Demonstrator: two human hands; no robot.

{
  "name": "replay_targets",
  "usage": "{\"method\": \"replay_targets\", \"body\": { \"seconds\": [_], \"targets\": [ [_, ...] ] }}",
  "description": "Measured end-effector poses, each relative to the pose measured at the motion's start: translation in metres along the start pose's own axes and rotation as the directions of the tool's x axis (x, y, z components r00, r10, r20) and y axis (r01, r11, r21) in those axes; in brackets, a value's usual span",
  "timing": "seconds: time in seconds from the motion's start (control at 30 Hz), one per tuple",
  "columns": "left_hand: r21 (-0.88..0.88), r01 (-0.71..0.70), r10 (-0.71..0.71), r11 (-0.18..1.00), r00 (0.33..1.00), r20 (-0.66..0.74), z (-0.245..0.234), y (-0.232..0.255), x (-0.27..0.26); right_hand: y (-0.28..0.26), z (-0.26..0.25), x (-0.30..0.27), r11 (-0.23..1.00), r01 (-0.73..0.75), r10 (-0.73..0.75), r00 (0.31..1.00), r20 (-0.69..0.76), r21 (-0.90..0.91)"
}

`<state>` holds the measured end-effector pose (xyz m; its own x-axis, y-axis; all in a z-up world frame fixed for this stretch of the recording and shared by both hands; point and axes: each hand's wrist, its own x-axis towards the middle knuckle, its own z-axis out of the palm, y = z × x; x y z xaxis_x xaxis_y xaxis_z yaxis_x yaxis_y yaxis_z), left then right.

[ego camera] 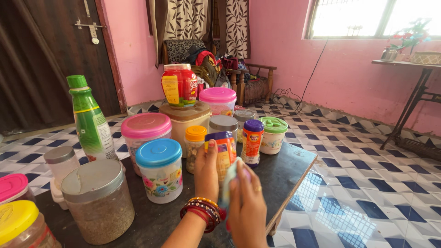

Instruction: The person wipes the exterior of multiple plastic and metal containers with a cloth, handling them one at a time. They pick up each container from the floor or table, wipe it, and place it back on the table.

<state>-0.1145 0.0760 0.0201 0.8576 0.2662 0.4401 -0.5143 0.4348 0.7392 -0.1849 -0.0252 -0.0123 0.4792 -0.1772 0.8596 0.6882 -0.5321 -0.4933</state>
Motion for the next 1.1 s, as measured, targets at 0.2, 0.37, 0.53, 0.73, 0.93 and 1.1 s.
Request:
{"method": "replay_targets", "body": {
  "seconds": [0.2, 0.37, 0.53, 0.73, 0.93, 1.1],
  "targets": [
    [0.071, -0.015, 0.017, 0.997, 0.999, -0.030, -0.002, -0.005, -0.003, 0.039, -0.003, -0.010, 0.964, -0.239, 0.218, 0.961, 0.173, 0.114],
    [0.221, -0.069, 0.089, 0.973, 0.993, -0.082, 0.003, -0.002, -0.005, 0.088, 0.001, 0.004, 0.930, -0.366, 0.362, 0.905, 0.221, -0.026],
    [0.461, -0.231, 0.295, 0.857, 0.953, -0.070, 0.012, -0.002, 0.006, 0.116, -0.004, 0.029, 0.939, -0.218, 0.285, 0.928, 0.242, -0.267],
    [0.729, -0.310, 0.419, 0.611, 0.907, 0.035, 0.008, -0.009, 0.021, 0.142, -0.005, 0.038, 0.865, 0.050, 0.130, 0.939, 0.319, -0.499],
    [0.779, -0.222, 0.341, 0.586, 0.940, 0.012, -0.001, -0.021, 0.025, 0.143, -0.006, 0.030, 0.847, -0.101, 0.317, 0.884, 0.343, -0.523],
    [0.782, -0.176, 0.311, 0.598, 0.950, -0.025, -0.003, -0.026, 0.028, 0.134, -0.009, 0.033, 0.843, -0.093, 0.312, 0.888, 0.339, -0.530]
  ]
}}
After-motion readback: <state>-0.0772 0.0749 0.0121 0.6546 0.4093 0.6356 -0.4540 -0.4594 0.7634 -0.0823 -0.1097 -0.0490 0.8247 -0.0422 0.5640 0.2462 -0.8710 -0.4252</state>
